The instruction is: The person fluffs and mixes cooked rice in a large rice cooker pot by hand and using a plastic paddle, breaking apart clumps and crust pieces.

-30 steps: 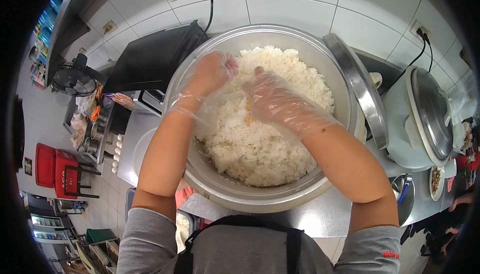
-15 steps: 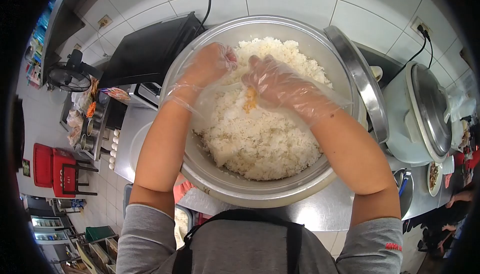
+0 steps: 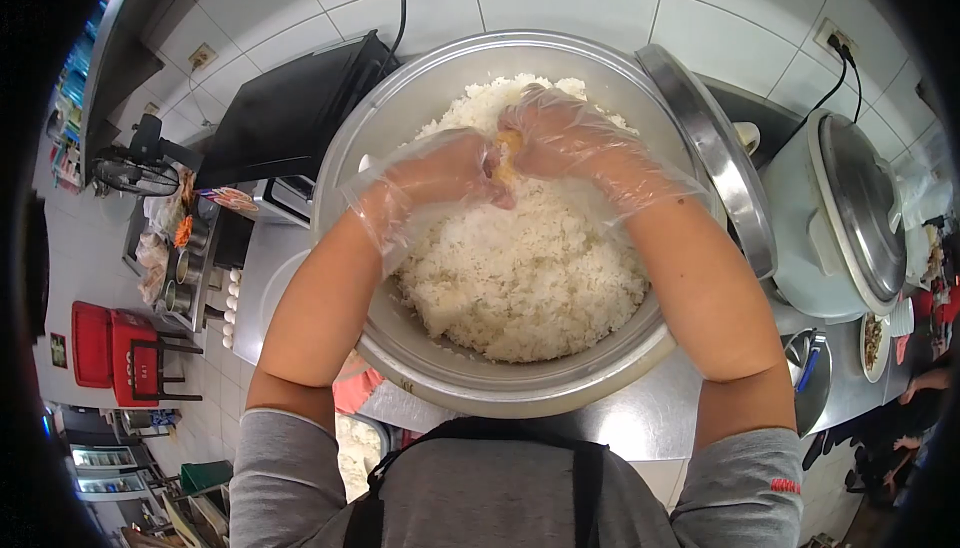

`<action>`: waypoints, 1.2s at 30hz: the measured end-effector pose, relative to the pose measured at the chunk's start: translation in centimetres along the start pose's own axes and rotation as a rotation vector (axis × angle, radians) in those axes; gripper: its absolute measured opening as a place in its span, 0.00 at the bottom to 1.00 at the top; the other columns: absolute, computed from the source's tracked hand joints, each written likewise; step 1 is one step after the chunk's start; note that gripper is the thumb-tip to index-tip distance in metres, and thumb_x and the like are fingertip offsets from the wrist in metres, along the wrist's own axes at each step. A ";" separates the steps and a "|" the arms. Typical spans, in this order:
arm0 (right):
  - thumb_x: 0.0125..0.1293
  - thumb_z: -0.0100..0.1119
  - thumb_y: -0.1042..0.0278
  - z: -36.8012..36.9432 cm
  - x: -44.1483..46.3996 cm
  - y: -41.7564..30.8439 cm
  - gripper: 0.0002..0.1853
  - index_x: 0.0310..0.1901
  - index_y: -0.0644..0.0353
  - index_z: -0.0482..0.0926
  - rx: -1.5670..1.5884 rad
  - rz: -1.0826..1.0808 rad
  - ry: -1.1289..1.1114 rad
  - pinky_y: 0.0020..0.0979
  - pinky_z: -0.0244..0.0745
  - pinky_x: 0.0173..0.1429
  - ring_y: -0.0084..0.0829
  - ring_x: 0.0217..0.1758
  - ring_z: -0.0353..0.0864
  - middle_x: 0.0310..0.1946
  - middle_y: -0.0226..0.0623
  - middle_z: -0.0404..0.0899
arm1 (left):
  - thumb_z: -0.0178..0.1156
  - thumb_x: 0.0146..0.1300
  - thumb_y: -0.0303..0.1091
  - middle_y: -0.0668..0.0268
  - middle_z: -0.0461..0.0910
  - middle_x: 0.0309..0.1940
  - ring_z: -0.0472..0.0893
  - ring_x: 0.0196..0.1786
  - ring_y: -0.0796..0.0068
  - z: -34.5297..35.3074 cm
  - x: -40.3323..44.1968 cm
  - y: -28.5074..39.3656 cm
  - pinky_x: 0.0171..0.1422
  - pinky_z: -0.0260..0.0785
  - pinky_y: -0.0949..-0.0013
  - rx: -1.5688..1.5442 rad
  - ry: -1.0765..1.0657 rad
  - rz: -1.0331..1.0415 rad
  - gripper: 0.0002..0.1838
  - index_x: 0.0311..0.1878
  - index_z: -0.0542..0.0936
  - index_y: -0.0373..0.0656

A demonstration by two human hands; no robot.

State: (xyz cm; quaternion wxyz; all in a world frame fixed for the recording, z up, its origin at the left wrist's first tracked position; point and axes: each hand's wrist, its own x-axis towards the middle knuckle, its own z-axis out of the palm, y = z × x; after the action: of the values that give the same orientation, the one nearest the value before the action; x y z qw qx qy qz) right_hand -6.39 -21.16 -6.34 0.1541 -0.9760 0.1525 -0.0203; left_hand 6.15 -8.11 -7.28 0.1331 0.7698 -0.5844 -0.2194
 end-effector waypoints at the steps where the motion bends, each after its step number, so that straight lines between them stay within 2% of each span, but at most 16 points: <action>1: 0.56 0.62 0.67 0.2 0.3 0.5 0.21 0.54 0.51 0.79 0.015 0.010 -0.005 0.42 0.71 0.61 0.45 0.58 0.75 0.52 0.43 0.75 | 0.74 0.47 0.42 0.56 0.81 0.25 0.80 0.31 0.63 0.2 0.3 -0.2 0.40 0.71 0.62 -0.001 0.030 -0.001 0.20 0.33 0.83 0.34; 5: 0.58 0.63 0.64 -0.6 1.1 1.5 0.19 0.52 0.54 0.80 0.132 0.061 -0.042 0.39 0.73 0.54 0.42 0.50 0.78 0.47 0.44 0.77 | 0.72 0.50 0.35 0.61 0.79 0.23 0.79 0.27 0.71 0.1 0.8 -0.5 0.34 0.70 0.65 -0.130 0.262 -0.017 0.15 0.36 0.83 0.34; 8: 0.59 0.64 0.63 -0.6 1.0 2.4 0.18 0.51 0.57 0.81 0.360 0.107 0.010 0.35 0.74 0.48 0.35 0.42 0.79 0.39 0.42 0.79 | 0.70 0.51 0.29 0.65 0.78 0.24 0.77 0.24 0.78 1.0 2.3 -2.4 0.29 0.69 0.70 -0.426 0.389 0.065 0.15 0.41 0.82 0.33; 12: 0.60 0.66 0.65 0.2 1.5 5.0 0.21 0.54 0.62 0.79 0.574 0.020 0.133 0.31 0.74 0.41 0.26 0.36 0.78 0.34 0.36 0.78 | 0.70 0.53 0.26 0.65 0.78 0.27 0.76 0.24 0.81 0.7 2.5 -2.4 0.27 0.68 0.75 -0.418 0.379 0.015 0.16 0.45 0.80 0.31; 15: 0.58 0.69 0.68 -1.1 1.3 4.2 0.26 0.57 0.67 0.76 0.799 0.314 0.085 0.30 0.75 0.43 0.26 0.37 0.78 0.37 0.35 0.79 | 0.71 0.53 0.28 0.65 0.77 0.30 0.78 0.30 0.80 0.6 2.8 -2.1 0.27 0.68 0.76 -0.634 0.361 0.005 0.20 0.48 0.78 0.31; 17: 0.58 0.69 0.70 -1.1 1.8 4.3 0.29 0.60 0.69 0.72 1.060 0.302 0.035 0.28 0.76 0.45 0.26 0.38 0.78 0.38 0.36 0.79 | 0.71 0.54 0.30 0.66 0.76 0.32 0.78 0.34 0.80 0.2 1.4 0.7 0.28 0.68 0.77 -0.864 0.379 -0.005 0.22 0.50 0.77 0.32; 20: 0.58 0.69 0.73 -1.2 1.5 3.0 0.31 0.62 0.70 0.68 1.280 0.295 0.064 0.26 0.78 0.48 0.26 0.39 0.79 0.41 0.37 0.79 | 0.72 0.52 0.31 0.68 0.75 0.33 0.78 0.39 0.80 0.7 1.7 1.4 0.32 0.71 0.77 -0.844 0.458 -0.072 0.22 0.49 0.76 0.35; 24: 0.58 0.67 0.76 -2.2 0.9 2.5 0.35 0.66 0.68 0.63 1.326 0.331 0.018 0.27 0.77 0.52 0.27 0.43 0.79 0.43 0.36 0.79 | 0.72 0.49 0.31 0.70 0.76 0.32 0.79 0.39 0.78 0.7 3.1 -1.5 0.38 0.73 0.73 -0.432 0.493 -0.050 0.20 0.45 0.77 0.39; 26: 0.59 0.66 0.74 -2.0 0.8 2.5 0.29 0.62 0.66 0.68 1.456 0.346 0.074 0.28 0.76 0.54 0.26 0.44 0.78 0.43 0.33 0.78 | 0.69 0.48 0.31 0.71 0.76 0.31 0.79 0.38 0.77 0.2 3.3 -2.4 0.40 0.74 0.68 -0.330 0.494 -0.067 0.17 0.43 0.78 0.42; 30: 0.60 0.64 0.67 -0.8 2.0 3.8 0.15 0.47 0.64 0.76 1.606 0.298 0.015 0.30 0.74 0.51 0.28 0.44 0.77 0.40 0.36 0.79 | 0.75 0.47 0.32 0.65 0.77 0.36 0.81 0.39 0.74 0.5 3.6 -2.0 0.38 0.75 0.69 -0.713 0.602 -0.036 0.27 0.50 0.75 0.40; 32: 0.61 0.62 0.67 -0.5 2.5 4.6 0.15 0.48 0.61 0.76 1.532 0.306 -0.053 0.31 0.72 0.54 0.30 0.47 0.76 0.43 0.36 0.78 | 0.78 0.45 0.33 0.61 0.77 0.41 0.81 0.38 0.72 0.1 1.9 0.8 0.37 0.76 0.71 -0.938 0.633 -0.033 0.33 0.54 0.72 0.38; 35: 0.62 0.60 0.68 0.1 3.0 4.5 0.15 0.51 0.58 0.77 1.540 0.317 -0.070 0.31 0.71 0.57 0.32 0.50 0.76 0.50 0.37 0.77 | 0.81 0.43 0.33 0.56 0.76 0.46 0.81 0.41 0.71 -0.3 2.6 -0.1 0.35 0.76 0.74 -0.887 0.531 -0.047 0.40 0.58 0.68 0.36; 36: 0.63 0.59 0.69 0.4 3.1 4.4 0.15 0.52 0.57 0.78 1.563 0.320 -0.061 0.30 0.72 0.57 0.33 0.50 0.76 0.52 0.38 0.76 | 0.80 0.44 0.32 0.56 0.76 0.45 0.80 0.41 0.72 -0.4 2.6 -0.3 0.34 0.76 0.74 -0.903 0.526 -0.025 0.39 0.58 0.69 0.36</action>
State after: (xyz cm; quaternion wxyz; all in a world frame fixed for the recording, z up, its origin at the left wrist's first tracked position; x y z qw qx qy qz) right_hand -4.72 -25.96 -8.07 0.7989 -0.5518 0.2281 -0.0721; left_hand 7.23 -10.56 -7.54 0.5915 0.6718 -0.3689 -0.2504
